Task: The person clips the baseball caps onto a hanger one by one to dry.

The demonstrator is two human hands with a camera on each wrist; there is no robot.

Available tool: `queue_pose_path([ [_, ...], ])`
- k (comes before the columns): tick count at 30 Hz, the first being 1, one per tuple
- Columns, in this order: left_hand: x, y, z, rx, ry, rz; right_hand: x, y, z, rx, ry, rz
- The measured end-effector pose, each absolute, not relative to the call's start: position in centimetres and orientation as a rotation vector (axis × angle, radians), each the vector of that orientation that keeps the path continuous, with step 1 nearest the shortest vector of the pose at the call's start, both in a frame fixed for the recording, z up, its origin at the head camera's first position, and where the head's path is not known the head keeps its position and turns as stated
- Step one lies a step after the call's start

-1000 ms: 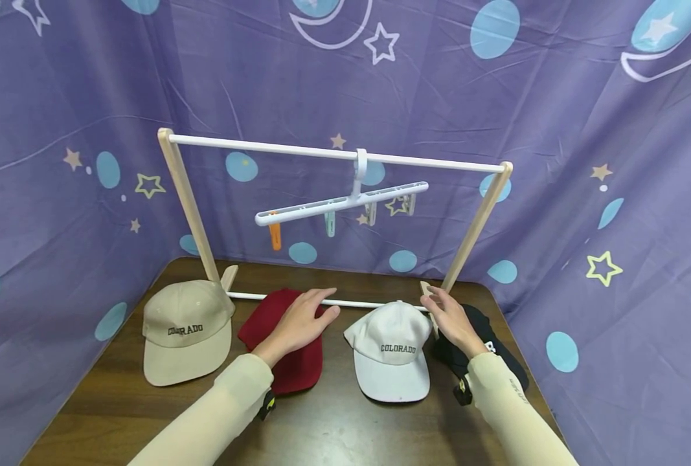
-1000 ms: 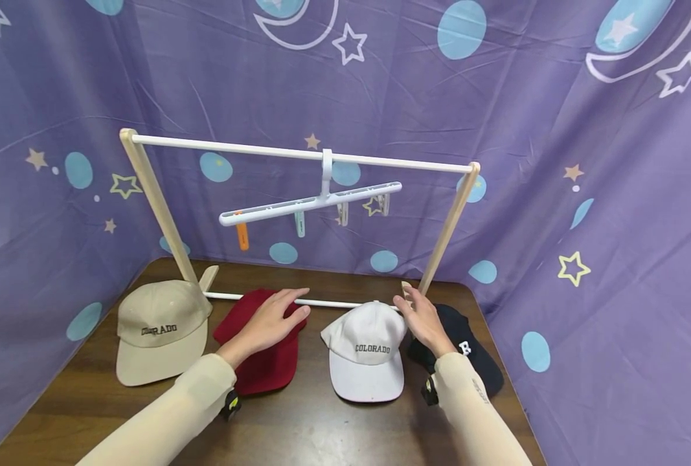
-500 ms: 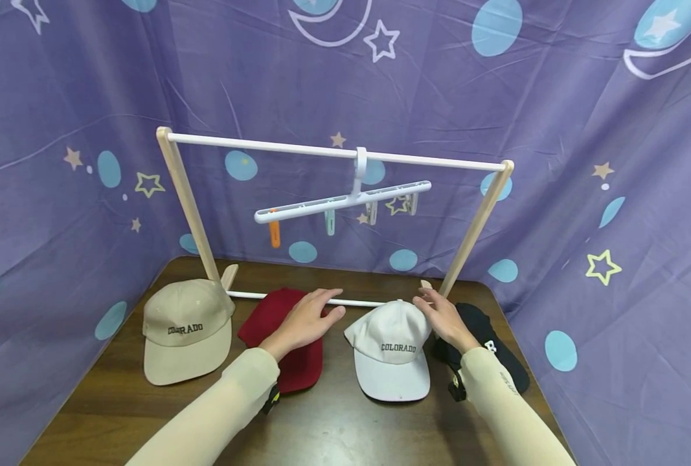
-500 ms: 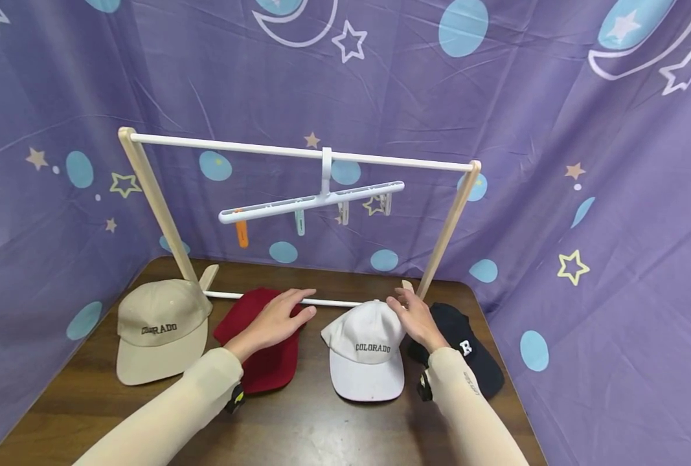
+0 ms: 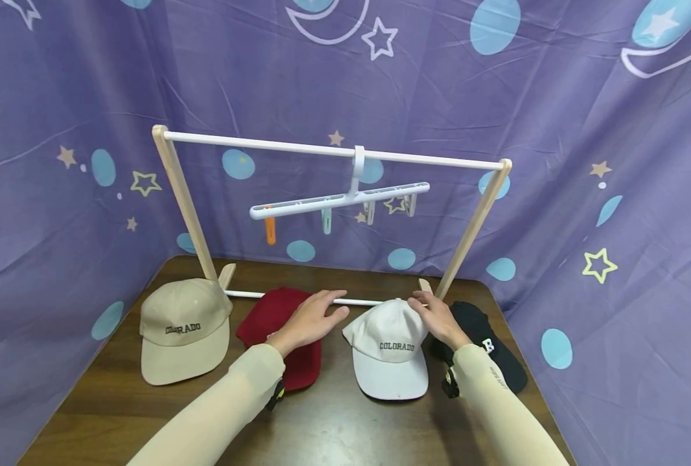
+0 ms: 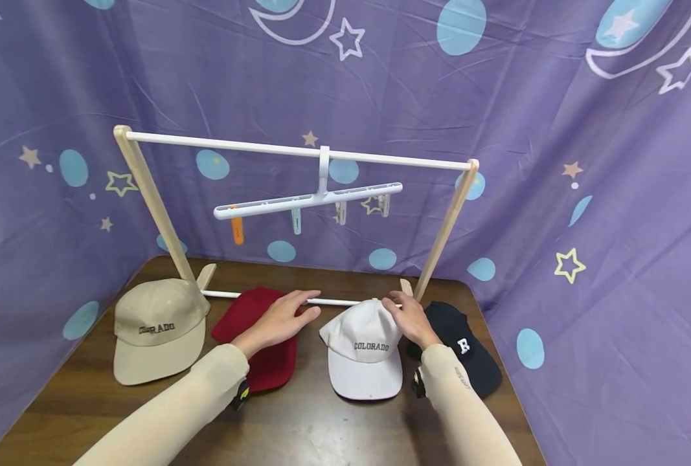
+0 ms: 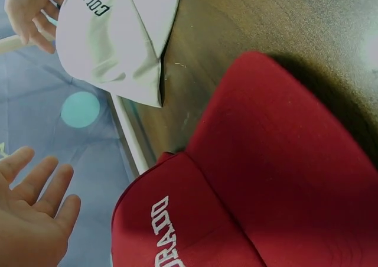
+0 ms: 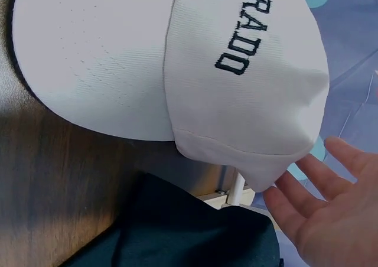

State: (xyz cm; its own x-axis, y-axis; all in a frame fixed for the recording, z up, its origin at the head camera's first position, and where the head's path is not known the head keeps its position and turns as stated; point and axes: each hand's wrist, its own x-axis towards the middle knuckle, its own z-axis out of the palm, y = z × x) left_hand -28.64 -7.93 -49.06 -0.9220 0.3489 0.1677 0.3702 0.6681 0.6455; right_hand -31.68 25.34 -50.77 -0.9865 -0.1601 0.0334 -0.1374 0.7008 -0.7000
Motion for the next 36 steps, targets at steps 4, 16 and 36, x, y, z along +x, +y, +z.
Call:
queue_pose_path([
  [4, -28.8, -7.8, -49.5, -0.616, -2.859, -1.087, -32.0, 25.3, -51.3, -0.247, 2.874, -1.166],
  [16, -28.8, -7.6, -49.8, -0.613, -2.885, -1.108, -32.7, 25.0, -52.7, -0.173, 2.88, -1.177],
  [36, -29.2, -6.1, -51.1, -0.649, -2.845, -1.208, -32.8, 24.8, -53.5, -0.101, 2.867, -1.233],
])
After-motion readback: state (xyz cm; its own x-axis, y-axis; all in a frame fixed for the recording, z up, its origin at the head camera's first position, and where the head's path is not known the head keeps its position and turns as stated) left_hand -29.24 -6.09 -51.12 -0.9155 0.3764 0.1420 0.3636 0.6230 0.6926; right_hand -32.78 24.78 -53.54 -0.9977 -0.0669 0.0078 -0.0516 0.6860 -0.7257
